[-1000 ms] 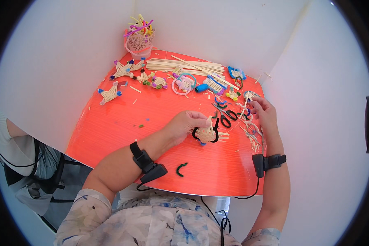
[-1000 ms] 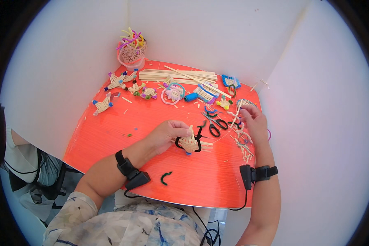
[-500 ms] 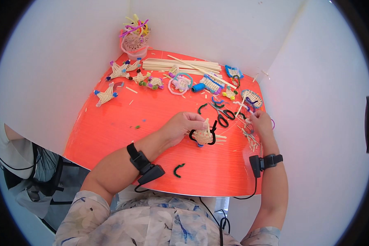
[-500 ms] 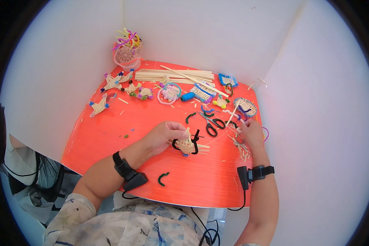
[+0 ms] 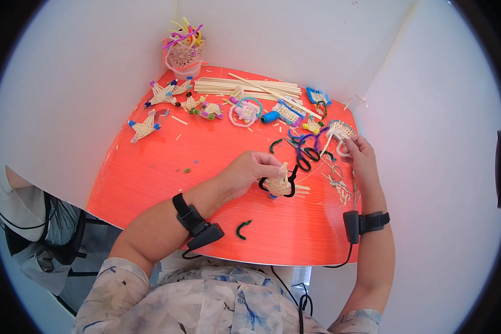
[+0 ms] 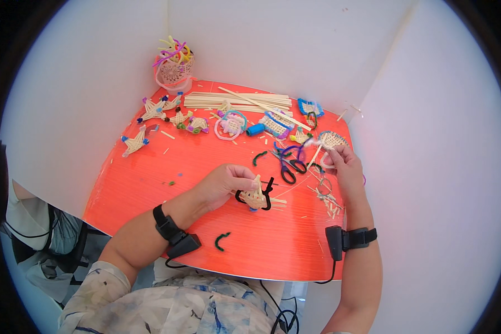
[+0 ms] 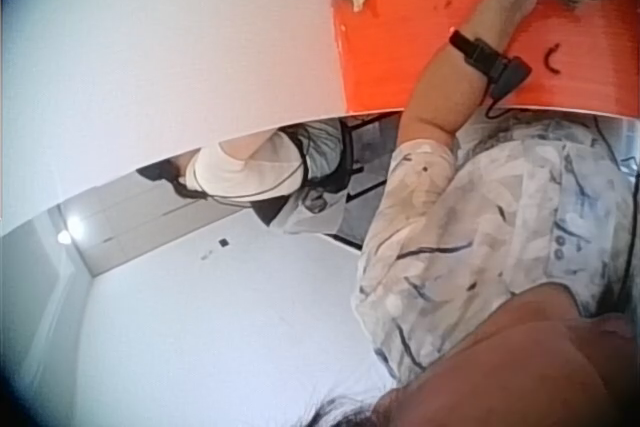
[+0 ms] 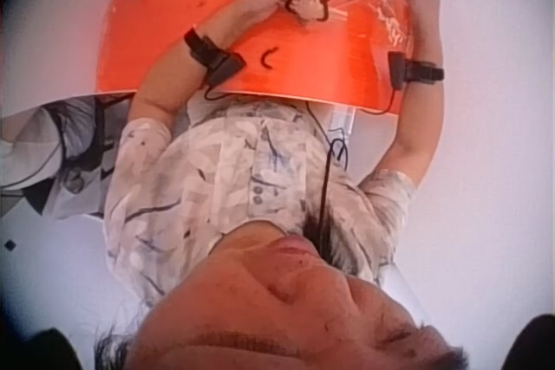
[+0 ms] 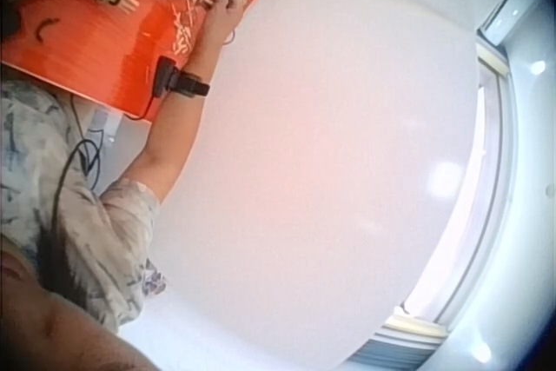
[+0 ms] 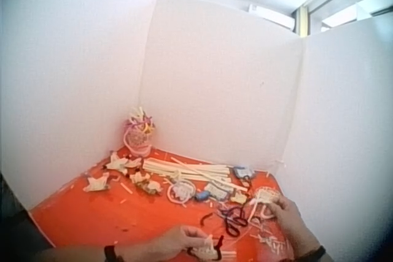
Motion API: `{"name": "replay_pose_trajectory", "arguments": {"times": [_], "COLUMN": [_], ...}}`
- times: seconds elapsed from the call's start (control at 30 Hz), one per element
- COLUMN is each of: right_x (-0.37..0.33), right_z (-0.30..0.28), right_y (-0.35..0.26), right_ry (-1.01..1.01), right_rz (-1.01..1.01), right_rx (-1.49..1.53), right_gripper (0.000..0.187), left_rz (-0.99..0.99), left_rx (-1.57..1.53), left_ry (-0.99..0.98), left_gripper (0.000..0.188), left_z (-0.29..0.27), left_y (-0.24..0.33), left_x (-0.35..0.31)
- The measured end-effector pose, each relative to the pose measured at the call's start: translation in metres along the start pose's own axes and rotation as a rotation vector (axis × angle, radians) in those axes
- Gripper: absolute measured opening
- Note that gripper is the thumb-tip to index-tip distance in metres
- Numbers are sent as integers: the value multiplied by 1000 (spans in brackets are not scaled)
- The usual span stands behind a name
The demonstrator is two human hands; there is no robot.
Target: The recorder is weaving and decorating a small bamboo or straw craft item using colorful pipe cleaners and scissors.
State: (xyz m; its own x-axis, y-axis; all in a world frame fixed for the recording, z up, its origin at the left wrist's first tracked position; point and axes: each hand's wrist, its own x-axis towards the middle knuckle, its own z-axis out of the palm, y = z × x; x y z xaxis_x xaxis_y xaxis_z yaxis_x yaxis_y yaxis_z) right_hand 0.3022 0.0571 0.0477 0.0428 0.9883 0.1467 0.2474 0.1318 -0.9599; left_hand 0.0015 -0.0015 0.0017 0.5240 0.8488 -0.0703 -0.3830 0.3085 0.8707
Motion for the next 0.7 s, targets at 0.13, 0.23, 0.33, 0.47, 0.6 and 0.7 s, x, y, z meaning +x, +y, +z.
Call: {"name": "replay_pose_trajectory", "arguments": {"times": [0.13,0.23,0.33,0.47,0.6,0.7], "right_x": [-7,-3,-9,-27,-43,-55], "right_z": [14,8,11,30,47,58], "right_y": [-25,-24,-29,-39,-51,-65], "right_ry": [44,76,64,58,49,8], "right_rz": [-14,-63,-118,-463,-596,-655], "right_rx": [-34,-177,-478,-769,-723,-822], "right_gripper": [17,18,16,12,11,13], "left_rz": [28,30,20,153,288,297], "left_rx": [7,37,84,120,206,232], "left_ry": [9,13,25,0,15,49], "left_gripper": [10,10,12,14,13,11], "left_z": [-1,1,4,11,14,15], "left_y": [-2,-1,2,10,5,4], "left_x": [0,-1,-2,-9,-7,-6]}}
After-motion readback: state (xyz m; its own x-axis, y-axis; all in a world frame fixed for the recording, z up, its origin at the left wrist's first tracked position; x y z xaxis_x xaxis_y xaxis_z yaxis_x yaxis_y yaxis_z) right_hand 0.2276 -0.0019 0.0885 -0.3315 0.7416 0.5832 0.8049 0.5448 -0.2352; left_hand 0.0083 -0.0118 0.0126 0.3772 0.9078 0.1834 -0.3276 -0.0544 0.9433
